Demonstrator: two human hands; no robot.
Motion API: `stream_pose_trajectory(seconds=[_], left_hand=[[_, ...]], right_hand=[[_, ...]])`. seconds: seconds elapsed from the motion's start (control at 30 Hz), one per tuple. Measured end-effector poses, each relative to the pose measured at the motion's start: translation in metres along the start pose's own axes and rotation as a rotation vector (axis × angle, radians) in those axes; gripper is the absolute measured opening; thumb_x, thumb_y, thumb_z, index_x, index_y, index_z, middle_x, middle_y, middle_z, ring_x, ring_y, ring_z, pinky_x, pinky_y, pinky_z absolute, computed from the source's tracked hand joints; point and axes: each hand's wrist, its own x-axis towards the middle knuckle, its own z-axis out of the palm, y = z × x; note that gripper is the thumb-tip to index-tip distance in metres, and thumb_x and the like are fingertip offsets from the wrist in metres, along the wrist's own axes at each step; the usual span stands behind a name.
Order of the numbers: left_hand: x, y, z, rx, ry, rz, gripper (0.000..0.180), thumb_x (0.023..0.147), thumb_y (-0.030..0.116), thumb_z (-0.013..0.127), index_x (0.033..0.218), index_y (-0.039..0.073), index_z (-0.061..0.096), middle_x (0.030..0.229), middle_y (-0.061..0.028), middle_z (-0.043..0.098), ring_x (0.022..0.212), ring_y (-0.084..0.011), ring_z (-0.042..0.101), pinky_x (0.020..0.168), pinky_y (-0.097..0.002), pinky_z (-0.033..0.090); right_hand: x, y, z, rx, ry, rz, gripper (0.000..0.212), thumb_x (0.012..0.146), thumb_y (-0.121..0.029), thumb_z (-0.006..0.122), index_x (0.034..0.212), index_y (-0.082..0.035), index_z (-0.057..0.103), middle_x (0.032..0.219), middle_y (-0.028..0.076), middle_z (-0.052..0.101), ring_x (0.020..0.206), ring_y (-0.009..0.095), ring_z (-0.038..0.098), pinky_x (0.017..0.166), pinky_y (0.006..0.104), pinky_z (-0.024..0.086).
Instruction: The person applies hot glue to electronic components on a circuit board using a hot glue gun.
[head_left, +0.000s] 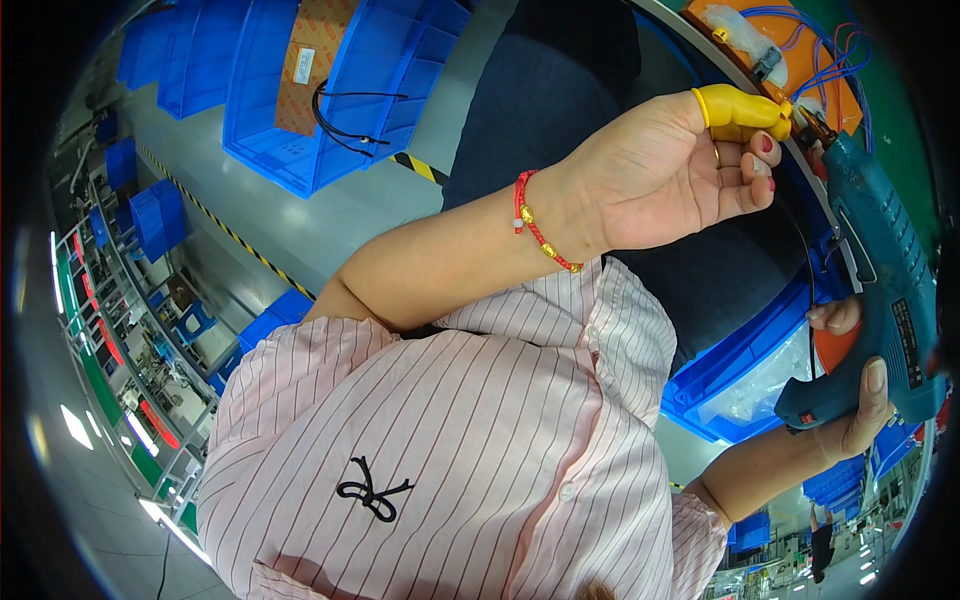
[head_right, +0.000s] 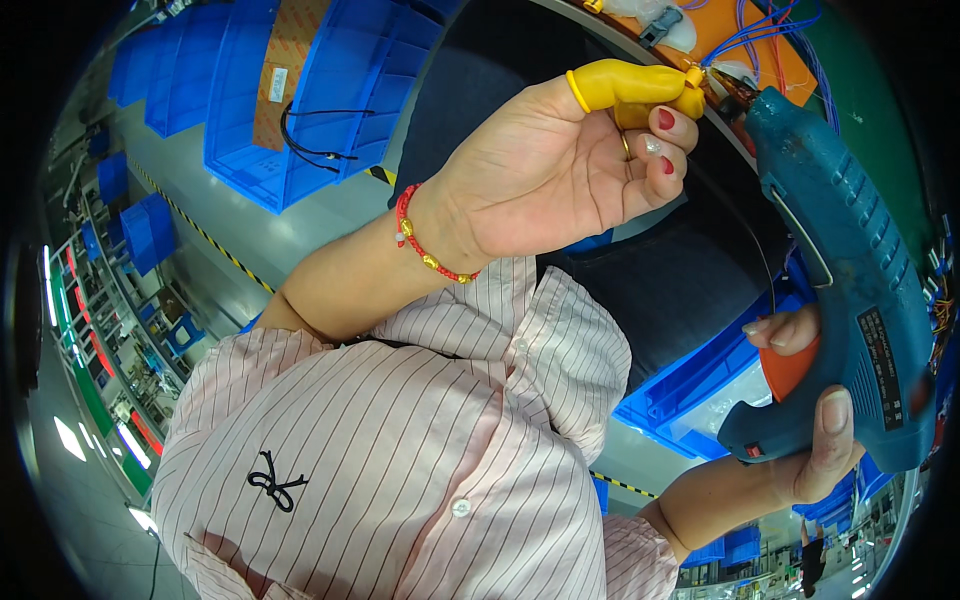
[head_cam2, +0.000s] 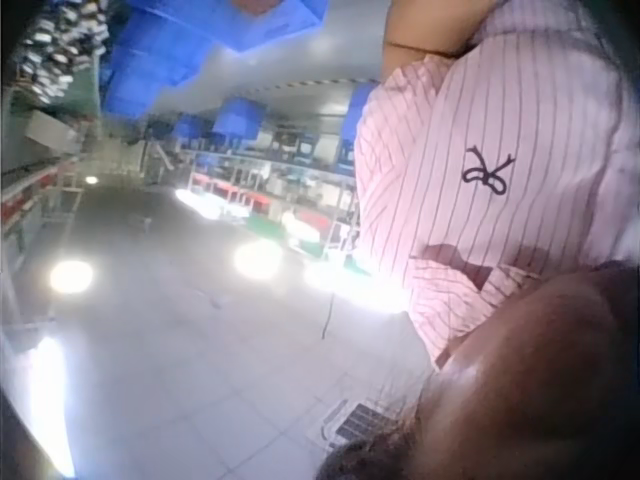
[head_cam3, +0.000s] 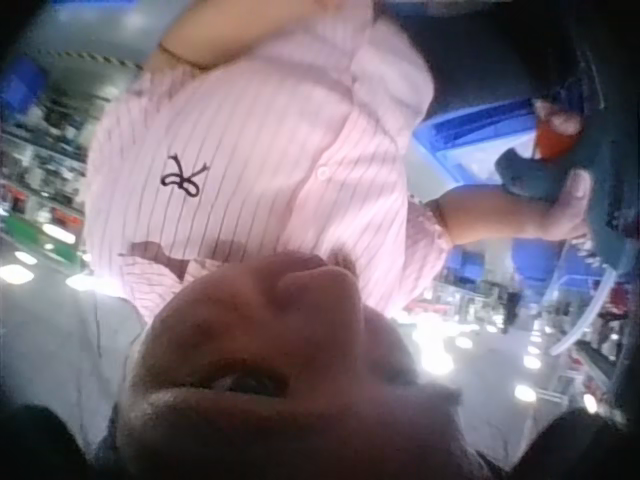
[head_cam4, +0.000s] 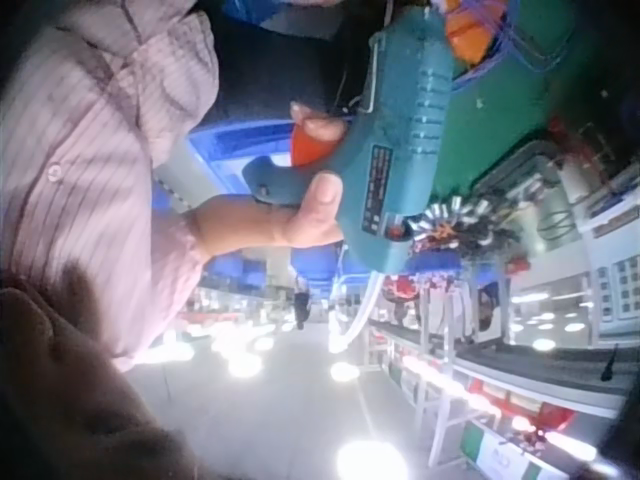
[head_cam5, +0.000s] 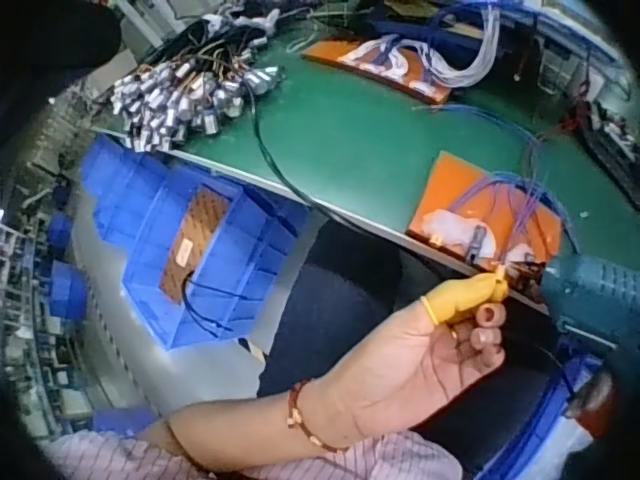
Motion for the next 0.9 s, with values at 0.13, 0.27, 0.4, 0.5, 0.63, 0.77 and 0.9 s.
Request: stream_pose_trajectory(seconds=[0.13,0.27,0.4,0.5,0.63,0.77,0.9], left_hand=[[-0.001,0.001,-0.001,-0.015,-0.011,-0.013,0.027,0.095,0.019,0.047,0.110,-0.003,0.050,0.090,-0.0053,0.052,0.079,-0.0123,0.051,0.076,-0.0246,0.049],[-0.001,0.001,-0.002,-0.041,-0.016,-0.017,0.027,0.095,0.018,0.047,0.111,-0.004,0.049,0.090,-0.0055,0.051,0.080,-0.0131,0.051,0.076,-0.0243,0.049],[-0.001,0.001,0.000,-0.045,-0.013,-0.015,0.027,0.095,0.018,0.047,0.111,-0.004,0.049,0.089,-0.0057,0.051,0.081,-0.0134,0.051,0.076,-0.0242,0.049],[0.000,0.001,-0.001,-0.057,-0.008,-0.033,0.026,0.095,0.017,0.047,0.111,-0.003,0.049,0.089,-0.0059,0.051,0.081,-0.0138,0.051,0.075,-0.0242,0.049],[-0.002,0.002,0.000,-0.078,-0.005,-0.038,0.026,0.095,0.017,0.048,0.111,-0.004,0.049,0.089,-0.0057,0.050,0.080,-0.0140,0.051,0.075,-0.0243,0.049],[-0.001,0.001,-0.001,-0.087,-0.013,-0.044,0.027,0.095,0.017,0.048,0.112,-0.004,0.049,0.088,-0.0056,0.050,0.080,-0.0143,0.051,0.075,-0.0244,0.049],[-0.001,0.001,-0.002,-0.092,-0.014,-0.042,0.028,0.095,0.017,0.047,0.113,-0.004,0.048,0.088,-0.0057,0.050,0.080,-0.0144,0.051,0.075,-0.0243,0.049]], right_hand=[[0.001,0.000,0.003,0.002,0.030,0.014,0.055,0.083,-0.026,0.048,0.121,0.012,0.038,0.096,0.022,0.051,0.091,0.030,0.054,0.087,0.0436,0.040],[0.001,-0.001,0.007,-0.053,0.083,0.050,0.056,0.082,-0.029,0.050,0.120,0.011,0.040,0.093,0.019,0.051,0.087,0.028,0.054,0.086,0.0429,0.040],[0.003,-0.004,0.008,-0.095,0.069,0.060,0.056,0.081,-0.030,0.052,0.119,0.010,0.042,0.091,0.018,0.052,0.084,0.027,0.055,0.085,0.0411,0.040],[0.003,-0.004,0.007,-0.106,0.078,0.066,0.056,0.081,-0.032,0.053,0.117,0.009,0.043,0.090,0.018,0.052,0.084,0.025,0.055,0.082,0.0395,0.040],[0.006,-0.007,0.012,-0.118,0.073,0.059,0.055,0.081,-0.032,0.053,0.116,0.009,0.043,0.086,0.016,0.052,0.078,0.023,0.055,0.075,0.0368,0.041],[0.007,-0.006,0.013,-0.101,0.078,0.033,0.054,0.081,-0.032,0.052,0.115,0.009,0.043,0.082,0.015,0.051,0.073,0.022,0.054,0.070,0.0346,0.041],[0.006,-0.007,0.009,-0.101,0.065,0.044,0.054,0.082,-0.032,0.051,0.116,0.010,0.042,0.082,0.016,0.051,0.073,0.022,0.054,0.069,0.0345,0.041]])
